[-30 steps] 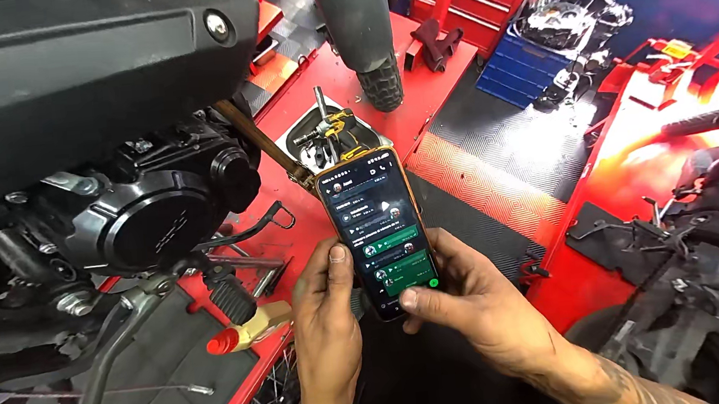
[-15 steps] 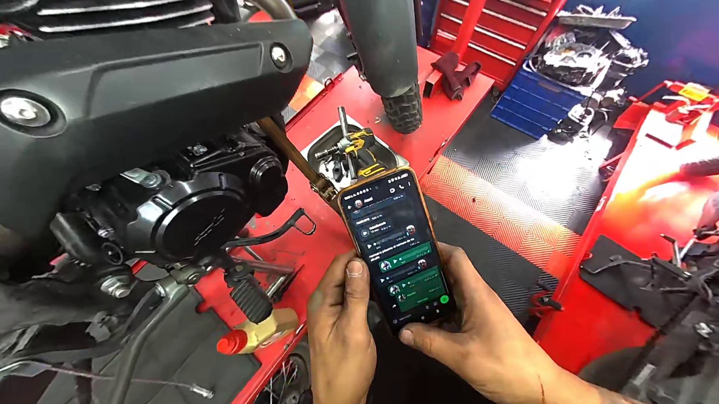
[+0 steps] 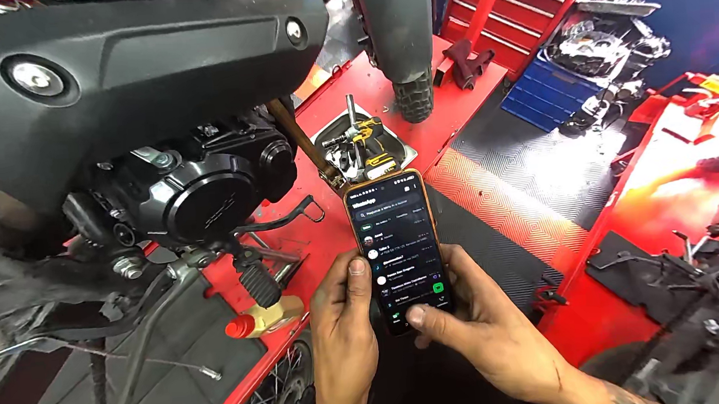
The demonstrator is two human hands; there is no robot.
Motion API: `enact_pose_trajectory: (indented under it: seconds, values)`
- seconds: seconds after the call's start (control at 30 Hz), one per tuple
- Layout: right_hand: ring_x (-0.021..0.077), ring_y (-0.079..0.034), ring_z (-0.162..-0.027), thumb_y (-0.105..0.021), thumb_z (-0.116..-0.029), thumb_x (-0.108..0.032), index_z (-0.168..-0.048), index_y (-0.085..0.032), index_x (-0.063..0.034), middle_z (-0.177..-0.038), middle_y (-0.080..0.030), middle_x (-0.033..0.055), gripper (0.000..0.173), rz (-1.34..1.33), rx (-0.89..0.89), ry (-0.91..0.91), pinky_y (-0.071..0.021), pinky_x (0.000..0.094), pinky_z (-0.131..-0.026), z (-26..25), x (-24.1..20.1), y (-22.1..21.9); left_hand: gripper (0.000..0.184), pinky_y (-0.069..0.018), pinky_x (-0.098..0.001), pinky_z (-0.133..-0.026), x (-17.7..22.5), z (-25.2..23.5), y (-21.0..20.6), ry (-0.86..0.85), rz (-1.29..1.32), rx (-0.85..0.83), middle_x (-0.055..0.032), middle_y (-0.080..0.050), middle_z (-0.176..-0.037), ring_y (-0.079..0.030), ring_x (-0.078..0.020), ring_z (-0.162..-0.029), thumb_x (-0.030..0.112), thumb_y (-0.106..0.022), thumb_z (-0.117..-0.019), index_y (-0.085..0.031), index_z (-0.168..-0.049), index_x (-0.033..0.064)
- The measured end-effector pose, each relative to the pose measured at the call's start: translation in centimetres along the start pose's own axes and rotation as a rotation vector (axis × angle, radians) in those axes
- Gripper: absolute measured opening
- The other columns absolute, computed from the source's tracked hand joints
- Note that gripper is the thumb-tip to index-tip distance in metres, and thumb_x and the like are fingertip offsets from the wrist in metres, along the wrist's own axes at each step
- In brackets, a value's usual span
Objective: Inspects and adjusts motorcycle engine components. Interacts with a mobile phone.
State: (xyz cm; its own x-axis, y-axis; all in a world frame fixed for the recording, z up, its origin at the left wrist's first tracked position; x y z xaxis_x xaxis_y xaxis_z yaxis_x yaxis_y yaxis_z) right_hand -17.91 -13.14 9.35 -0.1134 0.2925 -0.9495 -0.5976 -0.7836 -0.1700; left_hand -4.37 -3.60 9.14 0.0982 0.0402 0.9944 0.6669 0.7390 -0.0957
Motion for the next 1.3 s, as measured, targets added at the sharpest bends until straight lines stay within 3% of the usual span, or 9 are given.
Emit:
enact_pose_trajectory:
  seconds: [0.13,0.3,0.5,0.8,0.97,1.07,1.17,1.23,1.3]
  values:
    - [0.0319,-0.074,-0.094,-0.058,-0.1050,-0.026,-0.129,-0.056,-0.0090,-0.113,-0.069,0.0182,0.029,-0.176,0.004,-0.061,-0.0662,0.0437,-0.071,-0.2,0.3,0.1,0.035,-0.0614,-0.0387,-0.088,-0.1,0.1,0.1,-0.005,-0.017,-0.017,-0.0090,-0.073,-0.103,-0.072,-0.0208,-0.096,0.028,-0.043,-0.1106,-0.071,-0.119,0.0095]
    - [0.0327,-0.073,-0.095,-0.047,-0.1092,-0.032,-0.130,-0.057,-0.0087,-0.115,-0.069,0.0208,0.033,-0.272,0.004,-0.137,-0.0651,0.0443,-0.071,-0.3,1.1,0.1,0.035,-0.0612,-0.0354,-0.086,0.1,0.2,-0.1,-0.018,-0.071,-0.048,-0.0074,-0.073,-0.101,-0.071,-0.0192,-0.094,0.028,-0.044,-0.1101,-0.072,-0.118,0.0097]
    - [0.0283,-0.074,-0.092,-0.069,-0.0891,-0.007,-0.132,-0.051,-0.0085,-0.113,-0.071,0.0139,0.046,-0.195,-0.045,-0.122,-0.0657,0.0415,-0.072,0.1,1.1,0.0,0.035,-0.0621,-0.0361,-0.085,0.0,0.2,-0.3,-0.006,-0.069,-0.061,-0.0090,-0.074,-0.101,-0.072,-0.0202,-0.094,0.026,-0.043,-0.1102,-0.071,-0.118,0.0078]
    - [0.0232,-0.073,-0.094,-0.068,-0.0902,-0.005,-0.138,-0.046,-0.0078,-0.117,-0.069,0.0103,0.052,-0.163,-0.087,-0.098,-0.0657,0.0400,-0.074,-0.1,0.1,0.1,0.034,-0.0624,-0.0354,-0.086,0.0,-0.1,-0.4,-0.036,-0.043,-0.063,-0.0080,-0.074,-0.102,-0.072,-0.0183,-0.094,0.021,-0.040,-0.1104,-0.068,-0.117,0.0024]
    - [0.0230,-0.073,-0.096,-0.070,-0.0940,-0.015,-0.142,-0.045,-0.0078,-0.121,-0.068,0.0097,0.054,-0.149,-0.102,-0.048,-0.0658,0.0396,-0.073,0.2,-0.1,0.8,0.035,-0.0625,-0.0345,-0.085,-0.1,-0.1,-1.2,-0.015,-0.041,-0.074,-0.0072,-0.074,-0.102,-0.072,-0.0169,-0.093,0.020,-0.038,-0.1107,-0.067,-0.117,0.0013]
    - [0.0235,-0.073,-0.095,-0.060,-0.1022,-0.045,-0.153,-0.039,-0.0107,-0.124,-0.068,0.0097,0.064,-0.232,-0.166,0.100,-0.0650,0.0386,-0.064,0.6,0.4,1.3,0.032,-0.0619,-0.0329,-0.077,0.0,0.0,-1.8,-0.008,-0.005,-0.092,-0.0067,-0.072,-0.091,-0.071,-0.0148,-0.083,0.020,-0.043,-0.1096,-0.070,-0.108,0.0023]
    - [0.0266,-0.069,-0.114,-0.043,-0.0937,-0.076,-0.152,-0.043,-0.0261,-0.136,-0.066,0.0066,0.076,-0.556,-0.327,0.041,-0.0630,0.0496,-0.083,0.4,0.8,1.0,0.033,-0.0627,-0.0339,-0.077,0.1,-0.4,-2.1,-0.023,-0.080,-0.145,-0.0077,-0.073,-0.095,-0.071,-0.0142,-0.085,0.019,-0.044,-0.1089,-0.070,-0.113,-0.0007]
    - [0.0248,-0.063,-0.127,-0.045,-0.0936,-0.074,-0.142,-0.060,-0.0282,-0.138,-0.066,0.0040,0.068,-0.753,-0.387,0.001,-0.0529,0.0549,-0.104,0.6,0.0,0.9,0.034,-0.0611,-0.0333,-0.084,0.2,-0.8,-2.4,-0.067,-0.166,-0.206,-0.0087,-0.073,-0.107,-0.070,-0.0125,-0.093,0.019,-0.045,-0.1081,-0.070,-0.119,-0.0017]
    - [0.0183,-0.067,-0.121,-0.044,-0.0987,-0.066,-0.130,-0.071,-0.0278,-0.128,-0.072,0.0010,0.056,-0.771,-0.310,0.042,-0.0549,0.0483,-0.104,0.6,-0.2,1.7,0.035,-0.0579,-0.0341,-0.094,0.3,-1.0,-3.0,-0.118,-0.255,-0.273,-0.0098,-0.072,-0.115,-0.069,-0.0128,-0.103,0.022,-0.047,-0.1076,-0.072,-0.119,-0.0003]
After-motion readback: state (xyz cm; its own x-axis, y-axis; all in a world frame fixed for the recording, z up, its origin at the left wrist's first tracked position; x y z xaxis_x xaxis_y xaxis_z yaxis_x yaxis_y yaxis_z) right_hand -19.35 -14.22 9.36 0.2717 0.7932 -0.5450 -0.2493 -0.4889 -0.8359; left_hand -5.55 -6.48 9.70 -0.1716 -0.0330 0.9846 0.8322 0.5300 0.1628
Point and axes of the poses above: each hand's wrist, its own z-axis away from the middle knuckle, its own y-axis out of the back of the hand, x = y × z, the point moved 6 cm from there along -z, towards the middle knuckle
